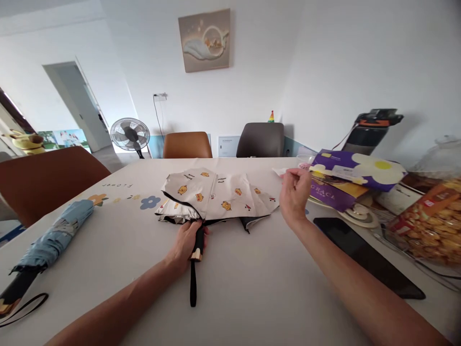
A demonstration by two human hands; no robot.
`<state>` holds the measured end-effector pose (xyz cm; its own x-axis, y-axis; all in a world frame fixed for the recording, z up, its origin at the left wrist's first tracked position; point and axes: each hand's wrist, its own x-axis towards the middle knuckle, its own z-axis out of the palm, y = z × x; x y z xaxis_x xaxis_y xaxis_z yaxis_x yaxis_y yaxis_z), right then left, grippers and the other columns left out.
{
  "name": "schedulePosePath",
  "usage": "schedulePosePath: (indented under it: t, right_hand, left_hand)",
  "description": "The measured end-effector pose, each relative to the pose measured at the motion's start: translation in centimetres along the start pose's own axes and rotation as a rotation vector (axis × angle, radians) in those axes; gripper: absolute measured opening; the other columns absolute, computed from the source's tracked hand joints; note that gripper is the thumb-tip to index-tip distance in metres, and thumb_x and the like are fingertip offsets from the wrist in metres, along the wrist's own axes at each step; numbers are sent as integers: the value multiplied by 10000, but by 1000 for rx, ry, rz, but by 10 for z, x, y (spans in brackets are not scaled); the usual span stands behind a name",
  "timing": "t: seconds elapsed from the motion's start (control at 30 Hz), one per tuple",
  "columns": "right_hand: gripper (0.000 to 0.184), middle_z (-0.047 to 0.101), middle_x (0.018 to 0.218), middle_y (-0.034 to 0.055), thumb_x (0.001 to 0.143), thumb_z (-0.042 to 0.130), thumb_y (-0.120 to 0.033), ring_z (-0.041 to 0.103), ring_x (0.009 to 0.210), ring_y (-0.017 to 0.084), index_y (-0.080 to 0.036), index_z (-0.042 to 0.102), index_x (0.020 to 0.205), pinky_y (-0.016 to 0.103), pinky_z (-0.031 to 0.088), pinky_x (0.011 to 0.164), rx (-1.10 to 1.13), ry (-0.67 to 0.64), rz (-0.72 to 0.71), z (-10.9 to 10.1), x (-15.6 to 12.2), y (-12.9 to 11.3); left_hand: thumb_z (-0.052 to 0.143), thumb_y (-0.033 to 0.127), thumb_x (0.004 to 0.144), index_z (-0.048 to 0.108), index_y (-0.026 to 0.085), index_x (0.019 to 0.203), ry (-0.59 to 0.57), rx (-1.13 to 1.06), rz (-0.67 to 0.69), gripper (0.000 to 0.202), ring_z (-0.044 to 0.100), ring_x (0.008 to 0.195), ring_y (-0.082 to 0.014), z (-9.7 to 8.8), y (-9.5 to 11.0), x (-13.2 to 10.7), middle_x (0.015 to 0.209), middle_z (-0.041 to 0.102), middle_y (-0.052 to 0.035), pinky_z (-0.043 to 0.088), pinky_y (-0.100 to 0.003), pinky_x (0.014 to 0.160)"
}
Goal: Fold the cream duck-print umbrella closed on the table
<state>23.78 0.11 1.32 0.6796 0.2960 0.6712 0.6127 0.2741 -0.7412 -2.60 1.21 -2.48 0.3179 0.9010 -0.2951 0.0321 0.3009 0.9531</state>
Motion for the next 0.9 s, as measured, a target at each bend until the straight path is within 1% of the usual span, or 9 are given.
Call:
schedulePosePath:
  t: [0.13,0.23,0.37,0.57,0.63,0.7,0.73,0.8,0.9]
  right_hand:
    - [82,585,987,77,872,438,-226,546,980,208,-221,517,898,386,437,868,12,-310,-364,10,-29,-38]
    - [71,606,1039,70,863,468,-189,560,1003,207,-222,530,874,406,417,904,-77,-551,-544,14,-48,-50]
    - [41,599,1091,91,847,512,-241,550,1041,227,-214,528,874,431,403,921,-184,-657,-548,12,-54,-61]
    - [271,552,1187,150,742,617,-413,479,1148,297,-182,522,848,537,246,1027,-338,-805,-657,25,-74,-91]
    - [198,581,1135,147,741,609,-347,506,1108,294,-180,521,801,530,252,1021,-418,-823,-654,36,-80,-93]
    - [44,638,974,110,767,539,-207,577,958,251,-189,509,740,476,337,966,-473,-843,-587,42,-80,-89]
    - [64,649,894,88,767,506,-156,594,883,231,-196,499,717,442,381,920,-481,-842,-528,43,-77,-86]
    - [90,652,836,66,764,479,-126,597,821,218,-203,491,720,395,428,839,-444,-753,-413,38,-69,-81]
    - [49,647,933,74,803,469,-177,587,891,214,-207,493,772,354,440,799,-300,-545,-325,23,-62,-81]
  left_hand:
    - [559,448,742,521,164,845,-77,-206,-40,305,469,412,-87,10,-1,-15,604,558,11,369,-199,367]
    - [559,469,742,509,160,805,-135,-206,-98,319,475,406,-90,20,-8,-24,600,555,2,369,-205,367]
    - [523,484,767,507,143,741,-162,-61,-7,342,523,413,-110,27,-18,-24,614,598,-42,410,-224,408]
    - [474,434,798,530,140,724,-127,96,-4,308,498,358,-108,26,-14,-20,569,607,-47,347,-203,362]
    - [459,422,805,545,142,716,-121,125,9,306,483,358,-103,24,-13,-20,533,586,-35,343,-197,361]
    - [444,421,808,566,140,722,-114,141,-1,318,469,362,-103,22,-13,-19,511,569,-30,341,-197,357]
    - [434,427,810,575,138,732,-119,137,-14,331,466,364,-106,21,-14,-18,507,564,-29,339,-200,353]
    - [417,448,812,582,135,741,-141,115,-34,361,458,360,-112,20,-15,-18,502,559,-32,332,-207,343]
    - [416,462,810,577,134,735,-166,95,-24,373,449,349,-111,21,-16,-18,489,553,-34,329,-209,344]
